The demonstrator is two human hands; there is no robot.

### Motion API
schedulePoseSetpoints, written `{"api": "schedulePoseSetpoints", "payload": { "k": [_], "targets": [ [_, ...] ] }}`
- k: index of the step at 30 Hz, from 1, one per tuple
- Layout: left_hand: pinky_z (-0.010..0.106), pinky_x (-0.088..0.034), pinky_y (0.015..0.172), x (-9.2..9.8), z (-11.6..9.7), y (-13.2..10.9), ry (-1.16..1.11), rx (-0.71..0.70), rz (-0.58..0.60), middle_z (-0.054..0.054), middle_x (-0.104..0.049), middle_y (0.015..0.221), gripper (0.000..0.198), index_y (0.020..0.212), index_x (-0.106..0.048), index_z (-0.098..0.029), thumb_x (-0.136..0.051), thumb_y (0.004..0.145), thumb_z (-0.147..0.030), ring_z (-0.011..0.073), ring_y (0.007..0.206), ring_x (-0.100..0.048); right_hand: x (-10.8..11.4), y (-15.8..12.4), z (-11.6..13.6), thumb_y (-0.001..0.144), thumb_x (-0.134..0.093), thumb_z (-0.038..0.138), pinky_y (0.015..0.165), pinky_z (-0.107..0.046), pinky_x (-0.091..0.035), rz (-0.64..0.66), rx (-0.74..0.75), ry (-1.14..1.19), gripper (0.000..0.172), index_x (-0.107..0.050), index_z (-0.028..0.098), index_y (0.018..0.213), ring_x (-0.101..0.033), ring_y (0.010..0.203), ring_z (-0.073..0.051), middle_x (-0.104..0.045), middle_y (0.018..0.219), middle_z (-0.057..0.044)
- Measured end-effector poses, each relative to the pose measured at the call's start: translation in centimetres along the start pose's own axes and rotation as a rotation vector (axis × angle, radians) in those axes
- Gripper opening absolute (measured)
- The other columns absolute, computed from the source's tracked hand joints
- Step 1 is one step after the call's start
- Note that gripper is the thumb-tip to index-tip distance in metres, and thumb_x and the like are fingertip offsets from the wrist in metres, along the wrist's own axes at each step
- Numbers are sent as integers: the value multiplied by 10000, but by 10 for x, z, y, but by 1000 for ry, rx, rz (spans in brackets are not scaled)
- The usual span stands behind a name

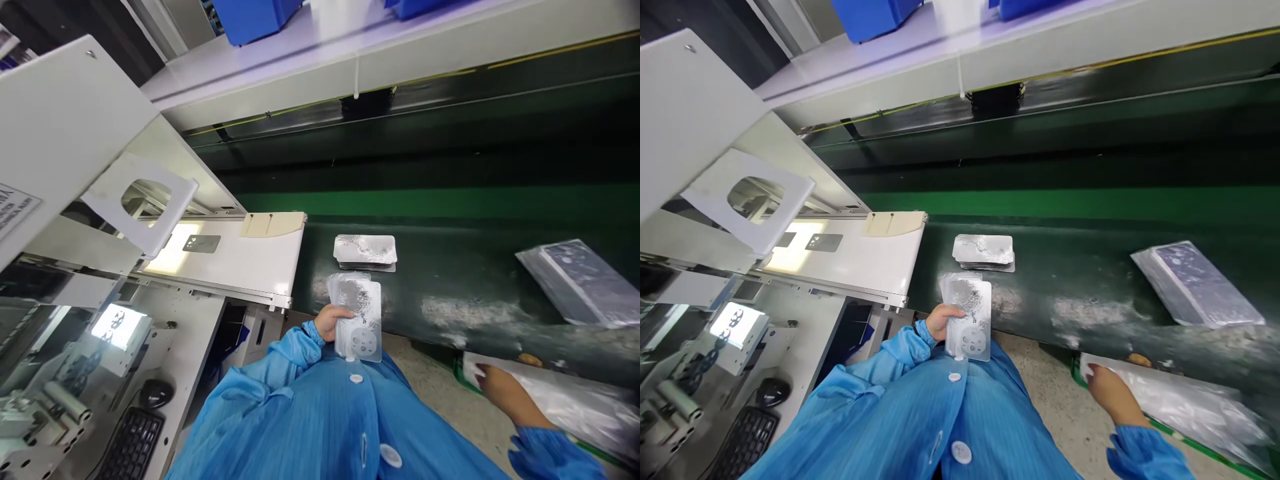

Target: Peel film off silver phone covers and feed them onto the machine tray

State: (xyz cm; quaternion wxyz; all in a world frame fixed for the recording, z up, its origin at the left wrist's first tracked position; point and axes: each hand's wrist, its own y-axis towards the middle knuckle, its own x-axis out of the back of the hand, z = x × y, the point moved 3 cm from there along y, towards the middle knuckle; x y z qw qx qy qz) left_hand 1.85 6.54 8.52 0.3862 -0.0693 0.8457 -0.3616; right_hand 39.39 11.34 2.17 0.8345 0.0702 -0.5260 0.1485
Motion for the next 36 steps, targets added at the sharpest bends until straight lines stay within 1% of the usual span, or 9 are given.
{"api": "schedulePoseSetpoints", "payload": {
  "k": [4, 7, 10, 13, 17, 20, 24, 30, 36],
  "targets": [
    [462, -443, 1046, -23, -18, -13, -51, -20, 53, 79, -747, 856, 470, 968, -724, -95, -707, 509, 5, 230, 809, -707, 46, 18, 99, 957, -447, 337, 825, -384, -600, -111, 353, 77, 329, -756, 241, 1011, -712, 947, -269, -743, 1015, -103],
    [474, -424, 1073, -33, -29, -30, -88, -66, 86, 74, -753, 884, 529, 1026, -707, -99, -659, 516, 30, 220, 813, -707, 82, 55, 184, 975, -448, 136, 1002, -451, -532, -277, 773, 29, 383, -658, 230, 1281, -543, 1293, -285, -629, 1345, -107],
    [465, -408, 1085, -32, -38, -55, -109, -158, 123, 107, -752, 908, 392, 956, -696, -77, -625, 581, 13, 258, 903, -711, 93, 92, 252, 935, -333, -11, 1097, -505, -456, -201, 1105, -32, 646, -502, 315, 1466, -311, 1466, -266, -490, 1509, -44],
    [478, -392, 1094, -14, -46, -82, -154, -285, 80, 167, -742, 960, 268, 891, -677, -68, -639, 628, -35, 335, 1083, -677, 87, 115, 301, 990, -331, 52, 1143, -544, -404, -99, 1396, 11, 616, -386, 316, 1544, -249, 1487, -250, -503, 1496, -32],
    [494, -402, 1096, 36, -45, -116, -269, -458, -73, 184, -732, 1005, 288, 906, -671, -82, -712, 636, -174, 376, 1163, -639, 67, 133, 351, 1055, -342, 158, 1163, -550, -375, 15, 1642, 195, 443, -515, 260, 1449, -315, 1460, -242, -619, 1373, -45],
    [508, -433, 1070, 76, -31, -147, -361, -585, -193, 170, -733, 971, 391, 944, -688, -88, -758, 617, -290, 402, 1176, -625, 42, 148, 389, 1058, -394, 185, 1120, -492, -441, 32, 1622, 345, 337, -658, 239, 1260, -505, 1339, -234, -700, 1236, -51],
    [493, -440, 1084, 110, 0, -185, -430, -679, -304, 140, -742, 919, 483, 916, -729, -117, -820, 581, -452, 395, 1195, -621, -9, 181, 452, 1067, -337, 230, 955, -347, -542, -25, 1268, 159, 396, -688, 170, 1240, -665, 1094, -210, -716, 1179, -98],
    [434, -459, 1107, 130, 44, -213, -552, -724, -469, 53, -771, 924, 494, 868, -799, -235, -878, 475, -523, 358, 1184, -647, -80, 211, 529, 933, -286, 57, 977, -504, -505, 40, 1078, -115, 541, -558, 25, 1399, -572, 1209, -350, -581, 1373, -222],
    [469, -492, 1058, 146, 57, -221, -617, -779, -564, 64, -768, 932, 401, 776, -781, -253, -863, 489, -520, 384, 1224, -619, -124, 203, 528, 990, -336, 257, 1093, -671, -339, 162, 1062, -230, 520, -518, 113, 1454, -372, 1390, -421, -435, 1524, -199]
  ]
}}
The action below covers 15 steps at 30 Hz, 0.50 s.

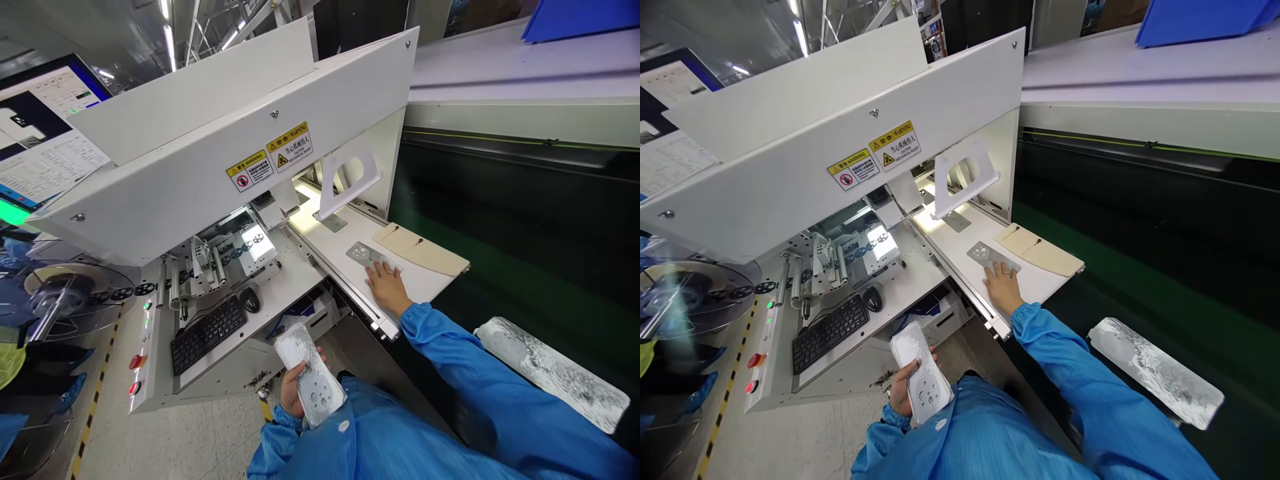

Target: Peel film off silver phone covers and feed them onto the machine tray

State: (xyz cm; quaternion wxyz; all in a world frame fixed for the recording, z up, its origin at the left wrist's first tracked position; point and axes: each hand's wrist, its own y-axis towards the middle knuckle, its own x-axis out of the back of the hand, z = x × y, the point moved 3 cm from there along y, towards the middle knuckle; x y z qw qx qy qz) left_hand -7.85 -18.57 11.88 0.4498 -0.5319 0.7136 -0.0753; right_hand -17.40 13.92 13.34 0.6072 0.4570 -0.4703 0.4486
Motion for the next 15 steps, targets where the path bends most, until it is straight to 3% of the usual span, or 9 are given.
{"api": "schedulePoseSetpoints", "payload": {
  "k": [6, 15],
  "targets": [
    [456, -504, 1037, -4, -3, 9, 4, 3, 5, 52, -766, 920, 388, 755, -779, -261, -855, 479, -522, 374, 1189, -640, -9, 8, -1, 1034, -289, 468, 1129, -677, -265, 69, -30, 4, 611, -454, 119, 1507, -263, 1446, -439, -318, 1591, -206],
    [452, -501, 1053, -11, -5, 19, 10, 18, 12, 44, -765, 1010, 369, 780, -799, -289, -832, 493, -519, 393, 1238, -606, -5, 16, -2, 1037, -309, 488, 1152, -678, -215, 98, -84, 7, 642, -421, 83, 1523, -223, 1463, -443, -267, 1606, -225]
  ]
}}
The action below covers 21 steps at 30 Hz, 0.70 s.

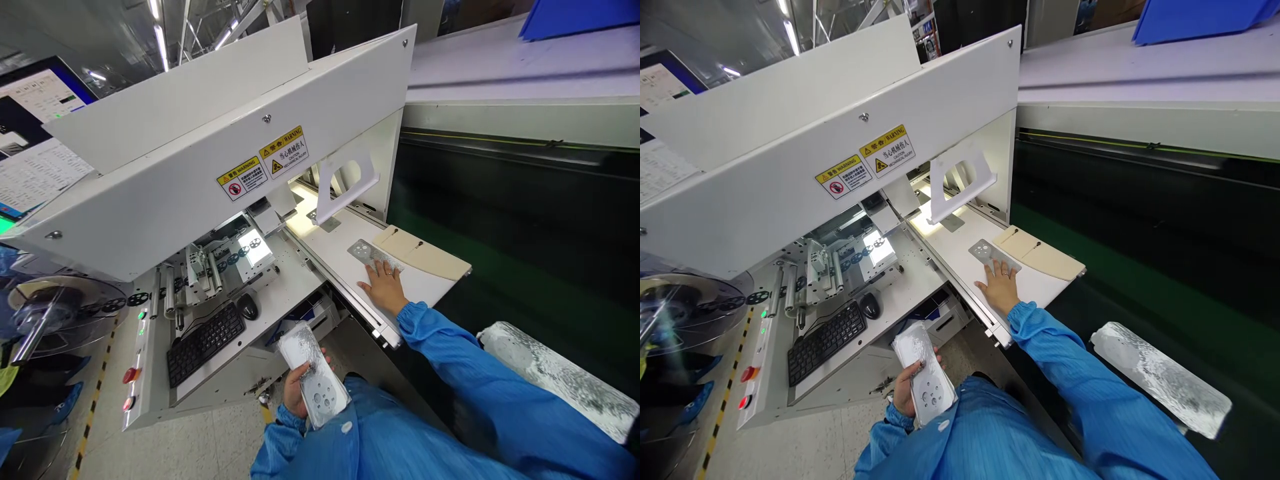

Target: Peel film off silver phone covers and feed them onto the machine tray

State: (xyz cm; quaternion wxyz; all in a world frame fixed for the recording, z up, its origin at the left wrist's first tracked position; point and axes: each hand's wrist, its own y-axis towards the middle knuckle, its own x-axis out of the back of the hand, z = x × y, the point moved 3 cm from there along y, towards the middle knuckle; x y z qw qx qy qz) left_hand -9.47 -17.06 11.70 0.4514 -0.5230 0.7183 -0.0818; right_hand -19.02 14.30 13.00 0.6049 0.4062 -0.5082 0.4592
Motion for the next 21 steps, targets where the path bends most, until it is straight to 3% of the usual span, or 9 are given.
{"api": "schedulePoseSetpoints", "payload": {
  "k": [6, 15, 21],
  "targets": [
    [462, -510, 1051, 1, -1, 2, 10, -25, -41, 49, -731, 1163, 337, 738, -777, -268, -827, 491, -491, 412, 1361, -497, 1, 2, -3, 1036, -301, 518, 1154, -672, -219, -5, -20, 0, 658, -429, 91, 1520, -218, 1464, -447, -284, 1603, -220],
    [424, -492, 1070, -6, -5, -3, 23, 19, -24, 35, -747, 1093, 417, 748, -794, -271, -843, 420, -524, 392, 1378, -482, -1, 5, -2, 1029, -333, 514, 1159, -666, -207, -24, -31, 5, 660, -417, 87, 1525, -217, 1463, -443, -292, 1601, -215],
    [453, -492, 1045, -14, -12, -7, -15, 8, 83, 38, -744, 1115, 400, 781, -800, -258, -749, 468, -503, 410, 1305, -544, 5, -1, -1, 1032, -333, 520, 1178, -631, -196, -43, -23, 11, 675, -403, 65, 1525, -217, 1466, -428, -290, 1599, -226]
  ]
}}
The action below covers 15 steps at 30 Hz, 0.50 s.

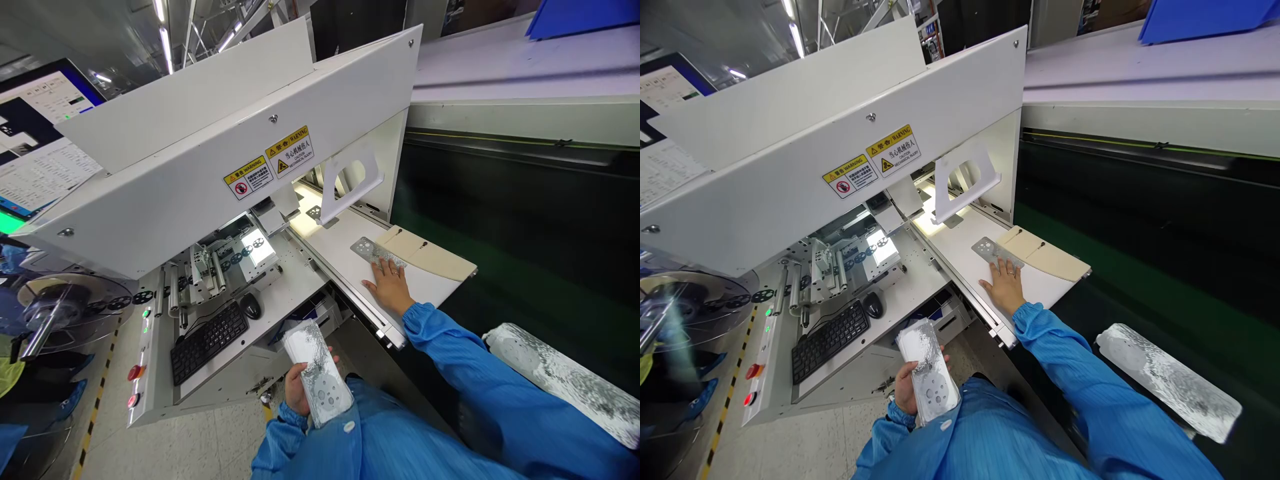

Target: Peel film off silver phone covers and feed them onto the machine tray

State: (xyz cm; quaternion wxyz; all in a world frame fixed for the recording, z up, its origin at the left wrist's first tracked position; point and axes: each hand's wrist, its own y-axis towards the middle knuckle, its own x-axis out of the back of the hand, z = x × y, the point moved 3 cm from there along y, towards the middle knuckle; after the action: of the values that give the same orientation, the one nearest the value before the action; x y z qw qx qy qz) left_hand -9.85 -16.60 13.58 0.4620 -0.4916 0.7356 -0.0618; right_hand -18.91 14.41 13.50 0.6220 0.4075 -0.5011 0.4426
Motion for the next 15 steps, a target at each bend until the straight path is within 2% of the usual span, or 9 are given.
{"api": "schedulePoseSetpoints", "payload": {
  "k": [4, 9, 12, 15],
  "targets": [
    [463, -478, 1058, -11, -4, 0, -11, 17, 57, 81, -734, 1141, 463, 847, -798, -208, -738, 497, -504, 420, 1286, -549, 1, -5, 1, 1032, -340, 515, 1180, -623, -207, -2, 14, 10, 664, -425, 66, 1513, -219, 1467, -424, -300, 1596, -222],
    [497, -441, 1097, -14, -1, 3, 19, 34, 168, 156, -721, 1124, 633, 1090, -753, -134, -753, 599, -533, 406, 1238, -582, -4, -5, 2, 1022, -359, 516, 1170, -608, -253, -9, 12, 58, 660, -466, 56, 1482, -262, 1454, -417, -354, 1568, -225],
    [510, -434, 1101, -12, 1, 3, -1, 31, 220, 159, -726, 1093, 637, 1123, -739, -123, -743, 625, -519, 400, 1212, -601, 0, -4, 3, 1010, -374, 522, 1161, -629, -257, -47, 6, 116, 656, -495, 57, 1458, -280, 1444, -426, -379, 1553, -226],
    [507, -451, 1083, -15, 0, -1, 6, 28, 235, 150, -735, 1057, 579, 1062, -755, -136, -724, 639, -531, 396, 1194, -615, 14, -9, 4, 992, -410, 493, 1157, -650, -252, -104, 14, 198, 628, -534, 45, 1413, -288, 1437, -443, -403, 1533, -239]
  ]
}}
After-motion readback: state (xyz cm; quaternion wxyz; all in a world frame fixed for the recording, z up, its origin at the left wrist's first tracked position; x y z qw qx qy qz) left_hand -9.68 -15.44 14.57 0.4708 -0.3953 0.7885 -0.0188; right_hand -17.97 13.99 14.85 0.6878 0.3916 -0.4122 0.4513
